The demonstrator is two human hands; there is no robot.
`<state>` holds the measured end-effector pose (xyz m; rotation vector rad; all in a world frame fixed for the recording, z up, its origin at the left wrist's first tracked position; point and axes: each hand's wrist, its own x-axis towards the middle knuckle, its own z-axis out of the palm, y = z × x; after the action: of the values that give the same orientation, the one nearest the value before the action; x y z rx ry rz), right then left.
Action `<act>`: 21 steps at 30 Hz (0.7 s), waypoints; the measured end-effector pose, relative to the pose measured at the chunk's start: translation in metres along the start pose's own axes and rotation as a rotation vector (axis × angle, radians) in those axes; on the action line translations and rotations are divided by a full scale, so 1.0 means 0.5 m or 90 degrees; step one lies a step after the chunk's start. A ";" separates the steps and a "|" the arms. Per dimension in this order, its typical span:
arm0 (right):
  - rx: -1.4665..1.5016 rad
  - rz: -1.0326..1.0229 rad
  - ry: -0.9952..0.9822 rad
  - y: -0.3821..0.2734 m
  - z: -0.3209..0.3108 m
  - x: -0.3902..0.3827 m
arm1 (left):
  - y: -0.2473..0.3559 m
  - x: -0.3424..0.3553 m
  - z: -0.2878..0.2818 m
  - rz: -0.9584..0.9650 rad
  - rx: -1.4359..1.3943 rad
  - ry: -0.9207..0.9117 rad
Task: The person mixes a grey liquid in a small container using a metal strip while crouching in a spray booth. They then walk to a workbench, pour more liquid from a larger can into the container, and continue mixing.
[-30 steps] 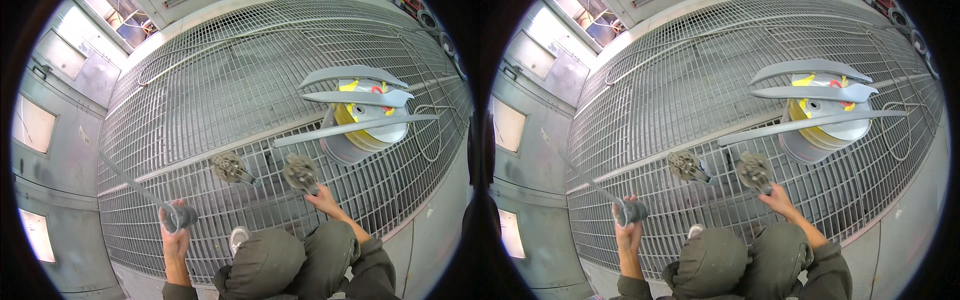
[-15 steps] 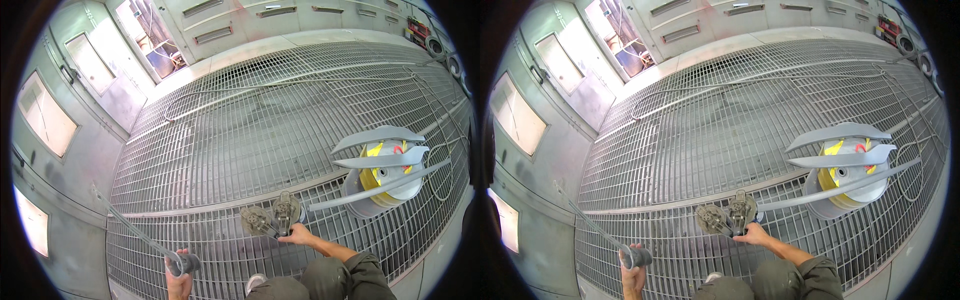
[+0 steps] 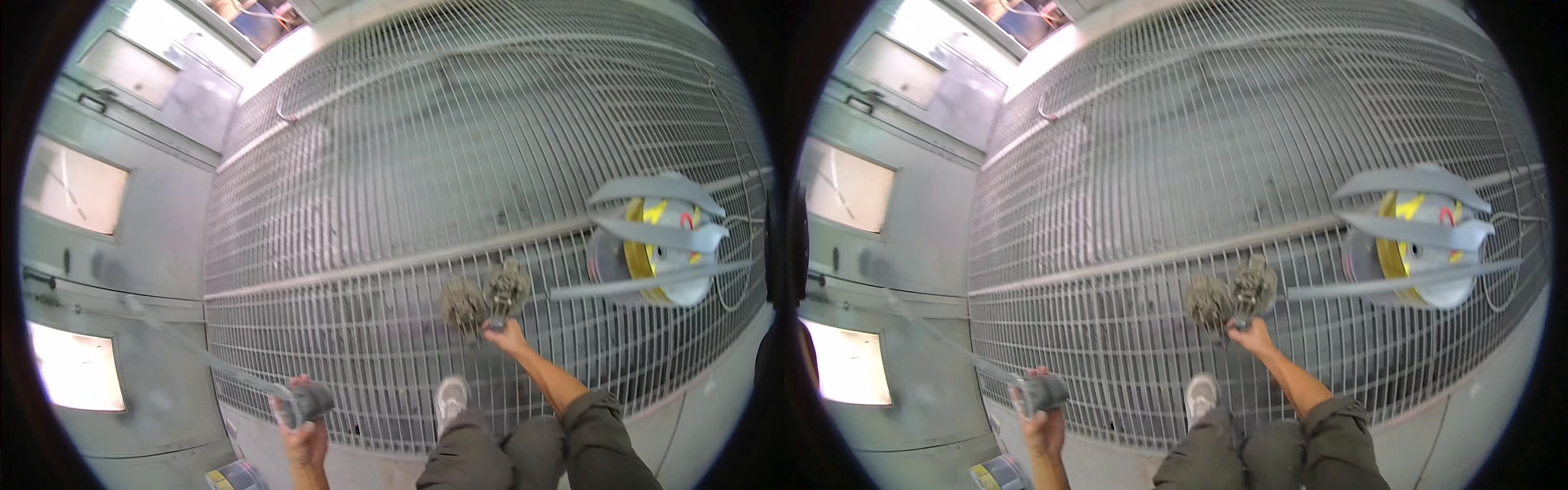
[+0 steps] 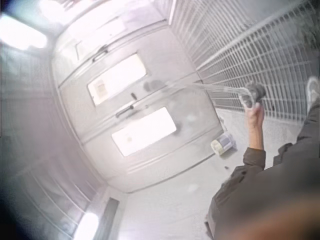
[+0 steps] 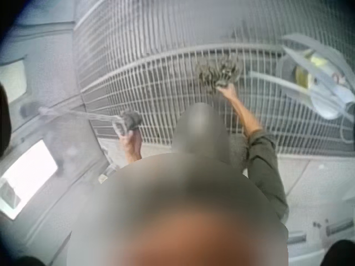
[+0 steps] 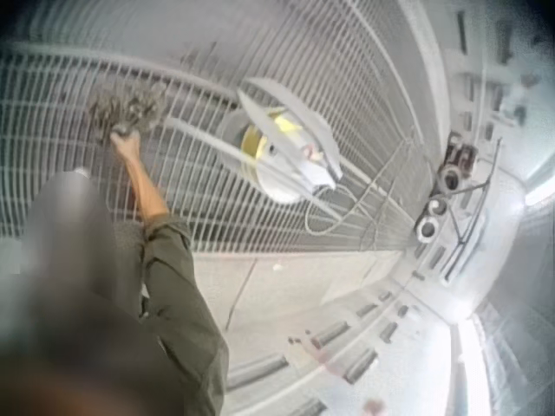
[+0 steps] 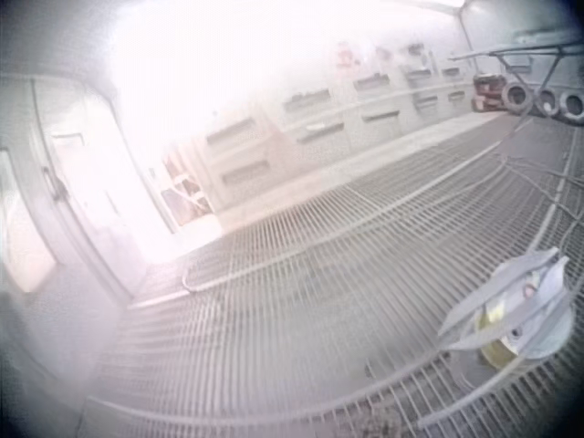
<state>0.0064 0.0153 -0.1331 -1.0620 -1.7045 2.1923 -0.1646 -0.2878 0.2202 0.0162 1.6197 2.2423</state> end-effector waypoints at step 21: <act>0.017 0.218 0.253 -0.210 0.197 -0.040 | 0.351 -0.108 -0.109 0.074 0.030 0.221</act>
<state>-0.0698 -0.0373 -0.0207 -1.7520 -1.3958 1.9856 -0.1777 -0.4012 0.3740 -0.2892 1.8887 2.3962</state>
